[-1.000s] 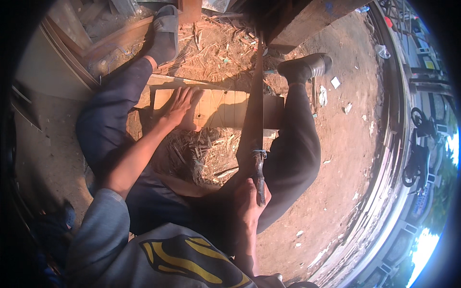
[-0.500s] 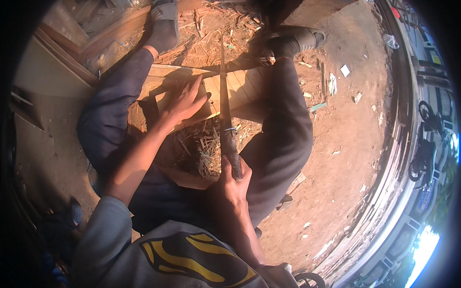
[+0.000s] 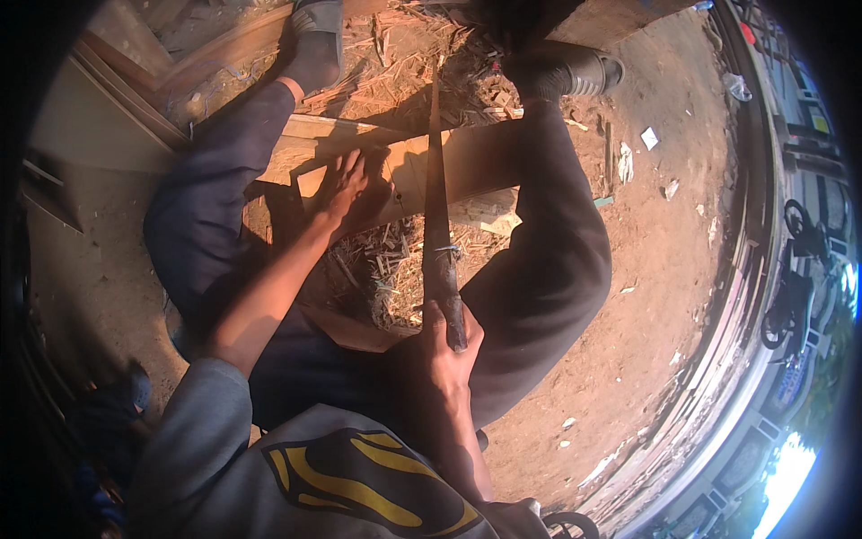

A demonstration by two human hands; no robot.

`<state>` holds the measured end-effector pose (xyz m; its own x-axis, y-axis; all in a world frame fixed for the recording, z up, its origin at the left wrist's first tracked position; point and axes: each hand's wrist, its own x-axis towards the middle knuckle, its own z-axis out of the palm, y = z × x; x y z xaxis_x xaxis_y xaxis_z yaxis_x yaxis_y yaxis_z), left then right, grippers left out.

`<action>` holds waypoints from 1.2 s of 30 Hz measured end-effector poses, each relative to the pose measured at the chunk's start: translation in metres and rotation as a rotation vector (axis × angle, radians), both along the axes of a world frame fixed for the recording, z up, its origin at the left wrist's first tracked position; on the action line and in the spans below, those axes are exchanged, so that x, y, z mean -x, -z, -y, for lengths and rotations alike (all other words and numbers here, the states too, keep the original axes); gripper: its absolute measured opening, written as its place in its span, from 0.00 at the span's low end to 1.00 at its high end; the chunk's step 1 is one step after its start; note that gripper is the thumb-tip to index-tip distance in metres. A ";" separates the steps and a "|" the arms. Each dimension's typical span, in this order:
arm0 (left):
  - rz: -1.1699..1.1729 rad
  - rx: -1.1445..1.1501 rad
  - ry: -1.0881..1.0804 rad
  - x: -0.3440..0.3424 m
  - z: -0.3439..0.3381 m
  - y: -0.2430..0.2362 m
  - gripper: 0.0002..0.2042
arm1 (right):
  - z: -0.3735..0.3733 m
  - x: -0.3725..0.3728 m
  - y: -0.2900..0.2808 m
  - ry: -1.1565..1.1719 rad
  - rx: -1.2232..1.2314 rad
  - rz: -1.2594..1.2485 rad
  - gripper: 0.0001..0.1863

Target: The person sits on the ground and uses a hand saw to cut a rectangular wooden block placed between their legs. They hold the wood with one hand and saw with the other, producing sawdust as they progress through the cut.

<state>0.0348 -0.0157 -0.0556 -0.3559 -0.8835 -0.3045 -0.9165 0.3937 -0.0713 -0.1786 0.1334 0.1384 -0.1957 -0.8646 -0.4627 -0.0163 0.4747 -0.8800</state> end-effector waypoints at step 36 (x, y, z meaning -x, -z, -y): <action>-0.490 -0.327 -0.214 0.024 -0.011 -0.067 0.37 | -0.029 -0.013 0.032 0.048 0.124 -0.085 0.11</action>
